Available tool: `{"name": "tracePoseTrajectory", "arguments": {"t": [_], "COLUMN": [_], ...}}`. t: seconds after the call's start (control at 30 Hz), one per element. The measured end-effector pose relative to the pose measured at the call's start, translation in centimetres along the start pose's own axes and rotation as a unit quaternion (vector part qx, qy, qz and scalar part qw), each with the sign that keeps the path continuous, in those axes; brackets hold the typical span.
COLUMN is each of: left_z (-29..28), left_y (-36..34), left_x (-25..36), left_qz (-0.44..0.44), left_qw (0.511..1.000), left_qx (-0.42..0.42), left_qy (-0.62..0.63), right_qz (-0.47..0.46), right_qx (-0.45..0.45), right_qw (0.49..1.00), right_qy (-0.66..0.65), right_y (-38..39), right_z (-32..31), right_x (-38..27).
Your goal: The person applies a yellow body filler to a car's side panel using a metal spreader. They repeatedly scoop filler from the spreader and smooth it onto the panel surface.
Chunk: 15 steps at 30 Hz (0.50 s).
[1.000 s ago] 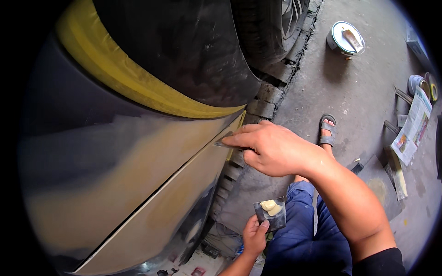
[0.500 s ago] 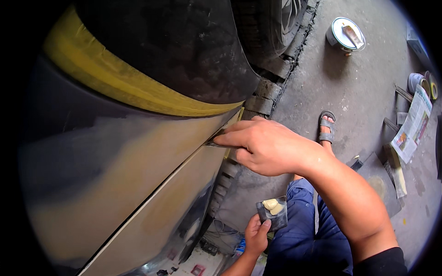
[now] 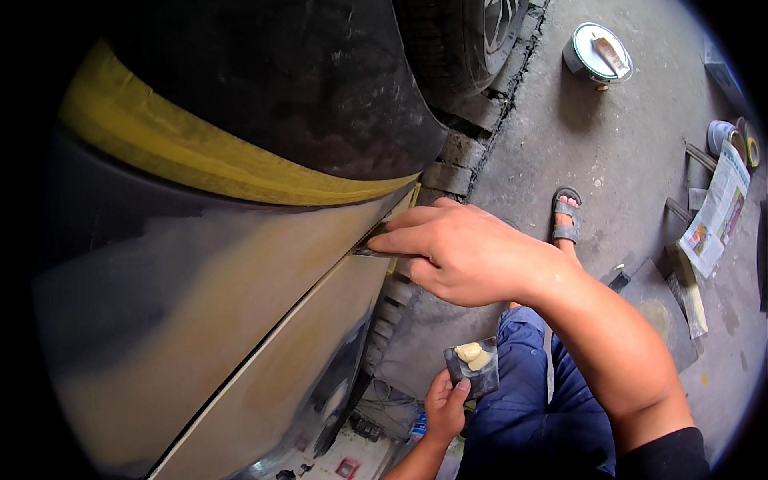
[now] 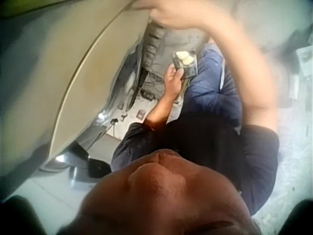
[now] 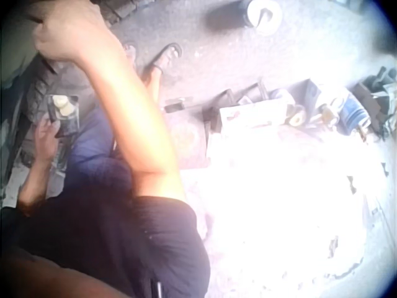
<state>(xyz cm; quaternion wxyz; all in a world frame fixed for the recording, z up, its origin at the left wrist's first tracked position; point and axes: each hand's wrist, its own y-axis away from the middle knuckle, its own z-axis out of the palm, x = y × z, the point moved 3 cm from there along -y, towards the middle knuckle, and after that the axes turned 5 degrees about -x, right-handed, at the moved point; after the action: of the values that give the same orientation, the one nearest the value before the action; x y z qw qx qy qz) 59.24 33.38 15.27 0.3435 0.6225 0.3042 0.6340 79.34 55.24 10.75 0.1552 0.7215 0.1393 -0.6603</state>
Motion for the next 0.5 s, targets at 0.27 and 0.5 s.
{"name": "tracePoseTrajectory", "arguments": {"t": [0.27, 0.5], "left_z": [0.0, -0.1], "left_y": [-0.1, -0.1], "left_x": [0.1, -0.2], "left_qz": [-0.004, -0.018], "left_qw": [1.0, 1.0], "left_qx": [-0.001, 0.002], "left_qy": [-0.005, -0.003], "right_qz": [-0.013, -0.017], "right_qx": [-0.002, 0.007], "right_qw": [1.0, 1.0], "right_qy": [0.008, 0.012], "right_y": [0.2, 0.3], "right_z": [0.0, -0.2], "right_x": [-0.3, -0.1]}}
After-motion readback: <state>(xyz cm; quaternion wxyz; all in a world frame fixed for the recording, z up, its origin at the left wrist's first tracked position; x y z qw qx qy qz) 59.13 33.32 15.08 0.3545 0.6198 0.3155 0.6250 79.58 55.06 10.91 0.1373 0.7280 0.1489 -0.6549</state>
